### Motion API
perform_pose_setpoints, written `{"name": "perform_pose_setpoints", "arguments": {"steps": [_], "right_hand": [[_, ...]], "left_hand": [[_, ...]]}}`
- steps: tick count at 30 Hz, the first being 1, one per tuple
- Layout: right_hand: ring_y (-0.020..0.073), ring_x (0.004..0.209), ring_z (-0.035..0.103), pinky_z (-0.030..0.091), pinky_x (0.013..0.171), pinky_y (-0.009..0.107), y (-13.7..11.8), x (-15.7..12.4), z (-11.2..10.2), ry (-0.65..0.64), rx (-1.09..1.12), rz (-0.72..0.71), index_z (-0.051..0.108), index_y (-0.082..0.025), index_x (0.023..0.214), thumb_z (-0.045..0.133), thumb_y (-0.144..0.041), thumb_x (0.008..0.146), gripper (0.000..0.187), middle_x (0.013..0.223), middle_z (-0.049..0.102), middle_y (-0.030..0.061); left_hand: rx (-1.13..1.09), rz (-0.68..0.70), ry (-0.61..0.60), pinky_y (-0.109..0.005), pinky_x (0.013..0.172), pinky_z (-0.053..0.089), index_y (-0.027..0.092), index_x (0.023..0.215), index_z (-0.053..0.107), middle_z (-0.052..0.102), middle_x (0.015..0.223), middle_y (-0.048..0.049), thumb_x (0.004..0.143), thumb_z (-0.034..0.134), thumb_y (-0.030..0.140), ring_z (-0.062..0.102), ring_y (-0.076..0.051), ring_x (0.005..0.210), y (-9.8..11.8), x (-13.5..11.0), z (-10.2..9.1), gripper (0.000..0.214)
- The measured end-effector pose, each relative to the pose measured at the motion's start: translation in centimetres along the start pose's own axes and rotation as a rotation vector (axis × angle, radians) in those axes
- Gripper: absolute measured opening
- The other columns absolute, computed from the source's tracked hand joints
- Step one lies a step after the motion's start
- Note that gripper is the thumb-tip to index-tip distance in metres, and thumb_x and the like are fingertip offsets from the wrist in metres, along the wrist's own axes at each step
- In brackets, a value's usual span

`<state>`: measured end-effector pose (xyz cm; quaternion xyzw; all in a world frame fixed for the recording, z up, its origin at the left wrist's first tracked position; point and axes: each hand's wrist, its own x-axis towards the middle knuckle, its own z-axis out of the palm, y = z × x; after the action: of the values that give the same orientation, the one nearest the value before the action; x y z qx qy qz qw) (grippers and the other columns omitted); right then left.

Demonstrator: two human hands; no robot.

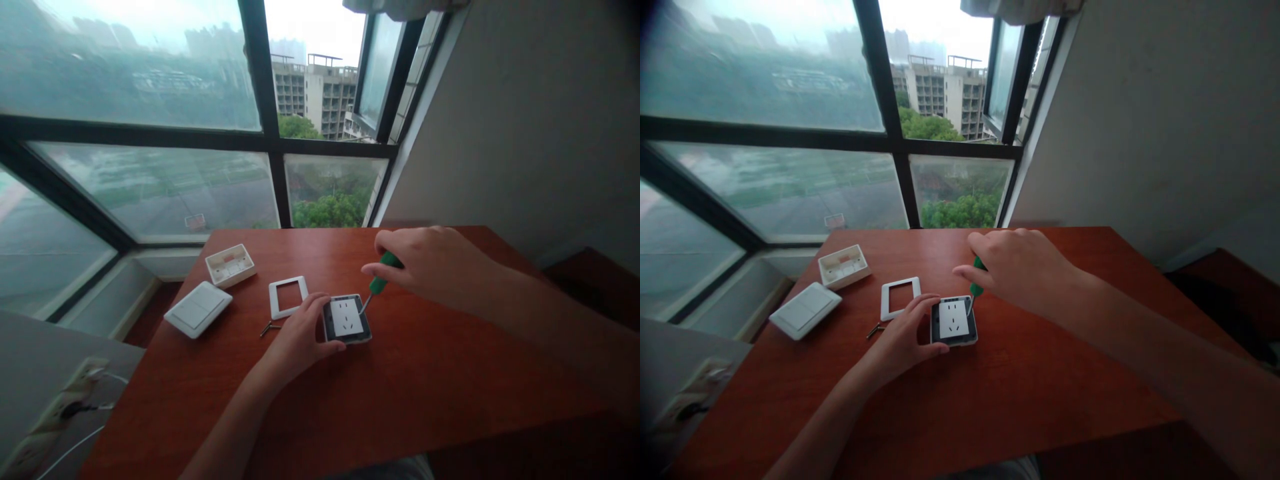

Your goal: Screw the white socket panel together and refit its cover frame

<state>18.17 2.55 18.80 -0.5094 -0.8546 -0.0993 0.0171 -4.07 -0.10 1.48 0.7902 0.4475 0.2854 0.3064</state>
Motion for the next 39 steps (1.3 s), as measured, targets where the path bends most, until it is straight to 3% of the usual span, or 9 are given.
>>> {"name": "perform_pose_setpoints", "arguments": {"steps": [5, 10, 15, 21, 24, 27, 32, 37, 39], "right_hand": [[0.0195, 0.079, 0.063, 0.037, 0.062, 0.029, -0.08, -0.34, -0.66, -0.08, 0.152, -0.134, 0.058, -0.019, 0.1, 0.051, -0.028, 0.086, 0.018, 0.097, 0.068, 0.007], [0.023, 0.068, 0.063, 0.031, 0.055, 0.03, -0.36, -0.39, -0.62, -0.026, -0.027, 0.029, 0.057, -0.019, 0.096, 0.043, -0.05, 0.091, 0.034, 0.078, 0.068, 0.0074], [0.0195, 0.079, 0.063, 0.035, 0.06, 0.029, -0.22, -0.31, -0.62, -0.072, 0.123, -0.163, 0.056, -0.019, 0.098, 0.048, -0.027, 0.088, 0.015, 0.101, 0.067, 0.0079], [0.0232, 0.068, 0.063, 0.028, 0.053, 0.03, -0.14, 0.04, -0.02, -0.021, -0.077, 0.039, 0.057, -0.02, 0.091, 0.041, -0.05, 0.093, 0.034, 0.082, 0.068, 0.0071], [0.0216, 0.078, 0.064, 0.034, 0.058, 0.03, 0.01, -0.24, -0.22, -0.031, 0.064, -0.074, 0.056, -0.02, 0.098, 0.047, -0.034, 0.09, 0.019, 0.099, 0.067, 0.008], [0.021, 0.086, 0.064, 0.037, 0.063, 0.029, -0.08, -0.31, -0.29, -0.025, 0.154, -0.153, 0.054, -0.019, 0.105, 0.051, -0.026, 0.087, 0.02, 0.105, 0.067, 0.0078], [0.0227, 0.067, 0.063, 0.028, 0.053, 0.03, -0.72, 0.04, 0.07, 0.034, -0.032, 0.026, 0.057, -0.02, 0.093, 0.044, -0.051, 0.091, 0.034, 0.08, 0.069, 0.0058], [0.0188, 0.079, 0.062, 0.032, 0.058, 0.028, -0.48, 0.06, -0.04, 0.003, 0.117, -0.099, 0.055, -0.02, 0.098, 0.052, -0.027, 0.084, 0.016, 0.099, 0.067, 0.0049], [0.0192, 0.079, 0.062, 0.031, 0.058, 0.028, -0.4, 0.17, 0.0, -0.004, 0.09, -0.105, 0.056, -0.021, 0.095, 0.052, -0.028, 0.086, 0.013, 0.097, 0.068, 0.0048]], "left_hand": [[0.014, 0.002, 0.006, -0.043, 0.099, 0.048, 0.023, 0.127, 0.045, 0.051, 0.133, -0.0086, 0.062, 0.084, 0.025, 0.054, -0.028, 0.12, 0.12, -0.05, 0.01, 0.075], [0.002, -0.004, -0.002, -0.045, 0.097, 0.049, 0.023, 0.127, 0.045, 0.052, 0.132, -0.0086, 0.064, 0.082, 0.026, 0.054, -0.029, 0.118, -0.08, -0.03, 0.14, 0.074], [0.002, -0.002, 0.0, -0.046, 0.099, 0.048, 0.023, 0.128, 0.045, 0.051, 0.132, -0.0089, 0.065, 0.082, 0.026, 0.053, -0.029, 0.119, -0.17, -0.07, 0.17, 0.074], [0.024, -0.003, -0.004, -0.045, 0.101, 0.047, 0.023, 0.131, 0.044, 0.049, 0.135, -0.0084, 0.065, 0.082, 0.026, 0.051, -0.029, 0.122, -0.37, -0.05, 0.29, 0.077], [0.035, -0.01, -0.002, -0.048, 0.104, 0.044, 0.024, 0.134, 0.042, 0.047, 0.138, -0.0097, 0.066, 0.081, 0.026, 0.05, -0.03, 0.125, -0.47, 0.12, 0.48, 0.078], [0.055, -0.027, 0.001, -0.048, 0.107, 0.042, 0.022, 0.135, 0.042, 0.046, 0.14, -0.0115, 0.068, 0.08, 0.026, 0.049, -0.031, 0.127, -0.5, 0.25, 0.67, 0.078], [0.069, -0.023, -0.002, -0.046, 0.108, 0.041, 0.021, 0.137, 0.041, 0.044, 0.142, -0.0116, 0.069, 0.08, 0.028, 0.047, -0.029, 0.129, -0.59, 0.2, 0.78, 0.078], [0.072, -0.017, 0.006, -0.045, 0.108, 0.041, 0.022, 0.138, 0.04, 0.045, 0.142, -0.0109, 0.069, 0.079, 0.027, 0.047, -0.029, 0.129, -0.7, 0.23, 0.9, 0.079], [0.076, -0.024, 0.004, -0.045, 0.109, 0.04, 0.021, 0.137, 0.041, 0.045, 0.142, -0.0112, 0.069, 0.08, 0.027, 0.046, -0.029, 0.129, -0.73, 0.31, 0.94, 0.079]]}}
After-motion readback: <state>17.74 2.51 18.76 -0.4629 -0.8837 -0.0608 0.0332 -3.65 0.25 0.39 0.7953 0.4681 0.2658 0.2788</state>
